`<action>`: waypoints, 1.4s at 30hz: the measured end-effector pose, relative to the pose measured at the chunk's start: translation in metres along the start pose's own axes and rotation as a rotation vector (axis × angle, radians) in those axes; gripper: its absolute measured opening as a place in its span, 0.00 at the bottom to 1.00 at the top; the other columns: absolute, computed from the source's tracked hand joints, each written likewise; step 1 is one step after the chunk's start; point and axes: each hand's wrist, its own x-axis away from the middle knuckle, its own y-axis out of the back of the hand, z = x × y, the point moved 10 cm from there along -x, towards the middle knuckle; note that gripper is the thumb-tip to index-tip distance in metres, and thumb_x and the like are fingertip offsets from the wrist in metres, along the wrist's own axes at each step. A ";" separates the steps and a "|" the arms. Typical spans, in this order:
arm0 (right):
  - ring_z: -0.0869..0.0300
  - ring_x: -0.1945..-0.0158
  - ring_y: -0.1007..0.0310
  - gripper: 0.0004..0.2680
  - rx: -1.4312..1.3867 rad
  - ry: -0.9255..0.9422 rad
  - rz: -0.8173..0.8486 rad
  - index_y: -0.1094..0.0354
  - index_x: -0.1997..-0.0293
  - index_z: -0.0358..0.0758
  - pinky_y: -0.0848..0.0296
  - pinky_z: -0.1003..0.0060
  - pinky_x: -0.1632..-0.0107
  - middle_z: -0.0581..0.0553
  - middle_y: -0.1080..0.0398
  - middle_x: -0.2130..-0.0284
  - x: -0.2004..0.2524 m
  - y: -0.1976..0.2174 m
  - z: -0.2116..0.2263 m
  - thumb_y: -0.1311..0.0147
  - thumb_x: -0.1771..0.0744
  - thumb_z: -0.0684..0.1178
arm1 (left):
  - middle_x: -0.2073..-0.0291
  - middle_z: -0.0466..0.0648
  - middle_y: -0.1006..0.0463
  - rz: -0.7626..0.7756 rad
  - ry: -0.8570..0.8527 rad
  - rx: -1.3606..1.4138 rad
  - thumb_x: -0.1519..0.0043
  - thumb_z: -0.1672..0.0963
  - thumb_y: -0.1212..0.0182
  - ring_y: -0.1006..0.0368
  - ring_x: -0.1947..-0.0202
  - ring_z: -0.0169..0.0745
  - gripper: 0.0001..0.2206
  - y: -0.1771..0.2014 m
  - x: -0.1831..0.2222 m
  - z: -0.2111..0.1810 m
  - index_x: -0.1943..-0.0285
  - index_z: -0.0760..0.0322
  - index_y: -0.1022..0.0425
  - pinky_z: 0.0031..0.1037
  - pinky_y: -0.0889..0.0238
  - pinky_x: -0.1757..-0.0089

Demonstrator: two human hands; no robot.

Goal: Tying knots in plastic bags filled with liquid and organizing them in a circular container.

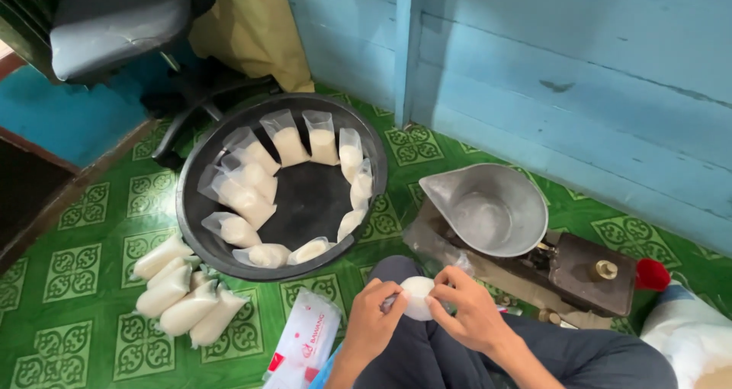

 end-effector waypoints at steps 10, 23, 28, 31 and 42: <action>0.59 0.58 0.38 0.08 -0.894 -0.478 -0.364 0.35 0.80 0.32 0.40 0.69 0.55 0.45 0.32 0.60 0.042 -0.062 -0.080 0.48 0.37 0.40 | 0.59 0.45 0.36 -0.210 0.180 0.613 0.45 0.63 0.42 0.39 0.60 0.37 0.03 -0.026 0.015 0.066 0.70 0.68 0.32 0.22 0.45 0.58; 0.61 0.66 0.35 0.11 -1.044 -0.445 -0.487 0.38 0.82 0.33 0.38 0.71 0.58 0.39 0.31 0.73 0.021 -0.057 -0.089 0.45 0.36 0.41 | 0.60 0.53 0.22 -0.243 0.213 0.826 0.40 0.60 0.39 0.37 0.58 0.33 0.13 -0.032 -0.002 0.068 0.79 0.64 0.35 0.23 0.47 0.53; 0.61 0.61 0.36 0.06 -1.162 -0.540 -0.239 0.29 0.70 0.30 0.38 0.69 0.54 0.45 0.31 0.63 0.023 -0.073 -0.101 0.46 0.34 0.42 | 0.65 0.47 0.26 -0.130 0.226 0.838 0.40 0.62 0.41 0.33 0.63 0.35 0.04 -0.034 -0.011 0.072 0.68 0.69 0.26 0.22 0.41 0.57; 0.61 0.61 0.33 0.04 -1.103 -0.517 -0.169 0.29 0.67 0.30 0.35 0.69 0.53 0.46 0.30 0.61 0.017 -0.068 -0.099 0.47 0.34 0.40 | 0.64 0.46 0.33 -0.118 0.261 0.662 0.43 0.60 0.35 0.37 0.66 0.33 0.04 -0.034 -0.016 0.080 0.67 0.71 0.21 0.20 0.42 0.63; 0.58 0.58 0.35 0.08 -0.930 -0.448 -0.022 0.23 0.58 0.31 0.37 0.66 0.52 0.43 0.30 0.62 0.007 -0.052 -0.098 0.40 0.39 0.38 | 0.66 0.45 0.26 -0.052 0.139 0.350 0.48 0.66 0.36 0.31 0.67 0.34 0.09 -0.012 -0.037 0.045 0.62 0.66 0.18 0.21 0.36 0.63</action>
